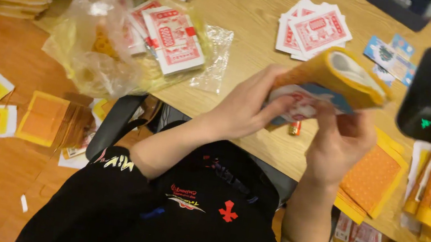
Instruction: Sorting and bundling ritual paper money using rubber bands
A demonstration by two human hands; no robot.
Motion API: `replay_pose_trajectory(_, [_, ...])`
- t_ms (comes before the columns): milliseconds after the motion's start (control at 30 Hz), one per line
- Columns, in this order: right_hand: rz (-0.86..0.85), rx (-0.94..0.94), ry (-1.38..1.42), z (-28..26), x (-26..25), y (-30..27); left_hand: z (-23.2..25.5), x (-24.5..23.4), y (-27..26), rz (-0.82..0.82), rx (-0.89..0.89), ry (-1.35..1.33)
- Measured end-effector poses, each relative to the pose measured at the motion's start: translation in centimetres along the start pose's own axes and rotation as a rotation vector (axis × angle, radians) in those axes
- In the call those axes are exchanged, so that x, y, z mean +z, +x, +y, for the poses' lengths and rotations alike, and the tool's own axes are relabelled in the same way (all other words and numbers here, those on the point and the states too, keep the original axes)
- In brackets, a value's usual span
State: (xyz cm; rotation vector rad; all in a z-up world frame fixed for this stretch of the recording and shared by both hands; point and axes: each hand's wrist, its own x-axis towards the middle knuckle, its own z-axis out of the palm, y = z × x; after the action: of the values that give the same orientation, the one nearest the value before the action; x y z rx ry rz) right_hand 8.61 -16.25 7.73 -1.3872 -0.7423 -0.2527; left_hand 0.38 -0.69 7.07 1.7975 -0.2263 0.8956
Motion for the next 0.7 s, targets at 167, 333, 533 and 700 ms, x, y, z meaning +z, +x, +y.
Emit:
replay_pose_trajectory(167, [0.064, 0.159, 0.013, -2.2, 1.9, 0.4, 0.8, -1.4, -0.2, -0.182, -0.182, 0.06])
replay_pose_trajectory(333, [0.005, 0.243, -0.212, -1.3, 4.1, -0.5, 0.7, -1.5, -0.4, 0.126, -0.245, -0.22])
replay_pose_trajectory(533, [-0.218, 0.295, -0.216, 0.2, 5.6, -1.1, 1.5, -4.5, 0.5, 0.196, -0.364, -0.139])
replay_pose_trajectory(700, [-0.33, 0.235, -0.141, 1.4, 6.2, -1.0, 2.7, -7.0, 0.7, 0.077, -0.396, -0.064])
